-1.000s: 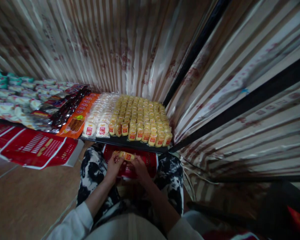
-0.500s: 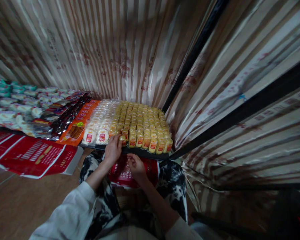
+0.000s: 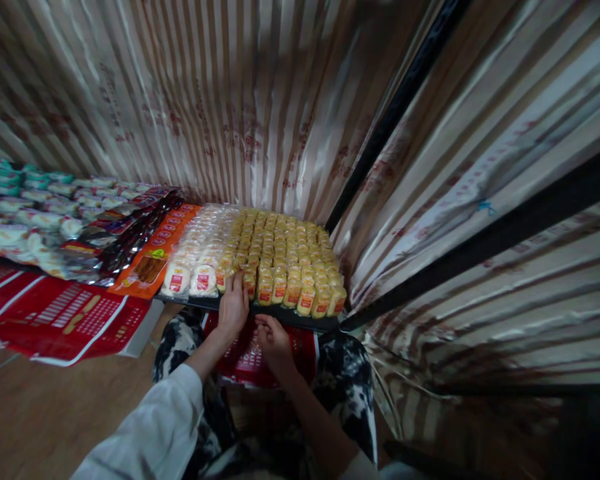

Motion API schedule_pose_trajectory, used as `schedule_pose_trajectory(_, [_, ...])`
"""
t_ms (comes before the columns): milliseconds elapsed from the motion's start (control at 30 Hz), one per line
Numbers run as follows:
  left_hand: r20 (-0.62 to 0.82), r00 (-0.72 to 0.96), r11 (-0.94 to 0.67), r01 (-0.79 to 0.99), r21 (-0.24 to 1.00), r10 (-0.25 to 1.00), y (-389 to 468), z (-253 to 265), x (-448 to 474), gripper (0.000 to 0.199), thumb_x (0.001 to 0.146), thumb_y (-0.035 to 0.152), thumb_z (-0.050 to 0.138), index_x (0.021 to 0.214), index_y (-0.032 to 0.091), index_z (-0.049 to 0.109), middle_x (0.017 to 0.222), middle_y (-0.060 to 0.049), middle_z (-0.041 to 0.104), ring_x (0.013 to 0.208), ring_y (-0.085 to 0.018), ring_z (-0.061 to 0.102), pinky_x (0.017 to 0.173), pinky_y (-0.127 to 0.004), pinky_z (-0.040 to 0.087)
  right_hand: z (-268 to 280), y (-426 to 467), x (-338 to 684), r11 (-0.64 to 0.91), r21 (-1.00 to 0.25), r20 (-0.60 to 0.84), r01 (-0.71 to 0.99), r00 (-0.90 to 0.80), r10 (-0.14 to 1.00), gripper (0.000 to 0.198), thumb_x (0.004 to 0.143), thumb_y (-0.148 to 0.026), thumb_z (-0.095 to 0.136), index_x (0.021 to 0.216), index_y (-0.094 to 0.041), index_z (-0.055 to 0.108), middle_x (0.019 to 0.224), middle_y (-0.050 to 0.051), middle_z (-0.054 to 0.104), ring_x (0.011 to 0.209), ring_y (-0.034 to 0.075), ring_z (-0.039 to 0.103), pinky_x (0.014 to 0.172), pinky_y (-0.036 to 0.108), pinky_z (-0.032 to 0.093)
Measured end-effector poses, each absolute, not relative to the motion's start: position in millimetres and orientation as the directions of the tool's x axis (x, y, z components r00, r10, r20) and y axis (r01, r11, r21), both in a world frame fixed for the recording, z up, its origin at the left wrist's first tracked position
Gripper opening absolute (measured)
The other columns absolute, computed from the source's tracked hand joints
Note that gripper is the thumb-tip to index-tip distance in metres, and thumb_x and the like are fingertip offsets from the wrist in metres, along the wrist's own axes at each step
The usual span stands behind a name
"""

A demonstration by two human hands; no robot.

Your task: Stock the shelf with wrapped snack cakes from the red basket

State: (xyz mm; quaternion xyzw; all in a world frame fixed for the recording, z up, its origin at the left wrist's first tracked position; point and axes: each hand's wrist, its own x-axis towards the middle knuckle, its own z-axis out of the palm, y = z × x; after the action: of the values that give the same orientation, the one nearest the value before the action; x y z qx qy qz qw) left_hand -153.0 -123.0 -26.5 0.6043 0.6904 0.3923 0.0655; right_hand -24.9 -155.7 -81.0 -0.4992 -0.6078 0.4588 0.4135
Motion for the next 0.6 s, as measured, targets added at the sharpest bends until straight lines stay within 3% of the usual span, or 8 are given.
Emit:
schedule_pose_trajectory(100, [0.408,-0.277,-0.049,0.775,0.631,0.870,-125,-32,-149,0.042,0.087,0.015,0.038,0.129,0.015,0.036,0.126,-0.016,0.045,0.115,-0.023,0.051,0.091,-0.037,0.048,-77,-149,-25,0.105,-0.969,0.070,0.223,-0.160,0.985,0.025,0.081,-0.028,0.045,0.100,-0.021,0.061,0.097,0.009,0.061,0.080,0.017,0.063,0.073,0.031,0.055])
schedule_pose_trajectory(233, [0.444,-0.303,-0.067,0.761,0.646,0.843,-123,-43,-148,0.032,0.087,0.017,0.040,0.120,0.014,0.042,0.115,-0.014,0.051,0.109,-0.022,0.053,0.089,-0.036,0.049,-72,-138,-24,0.161,-0.951,0.123,0.265,-0.156,0.980,0.027,0.082,-0.029,0.044,0.102,-0.020,0.060,0.098,0.009,0.061,0.076,0.016,0.063,0.073,0.031,0.054])
schedule_pose_trajectory(600, [0.361,-0.320,0.017,0.768,0.640,0.876,-111,-53,-140,0.029,0.090,0.022,0.039,0.118,0.015,0.047,0.113,-0.012,0.054,0.102,-0.019,0.057,0.079,-0.028,0.051,-73,-124,-26,0.193,-0.908,0.169,0.371,-0.098,0.981,0.040,0.078,-0.023,0.042,0.117,-0.019,0.050,0.103,0.010,0.059,0.077,0.016,0.060,0.067,0.029,0.053])
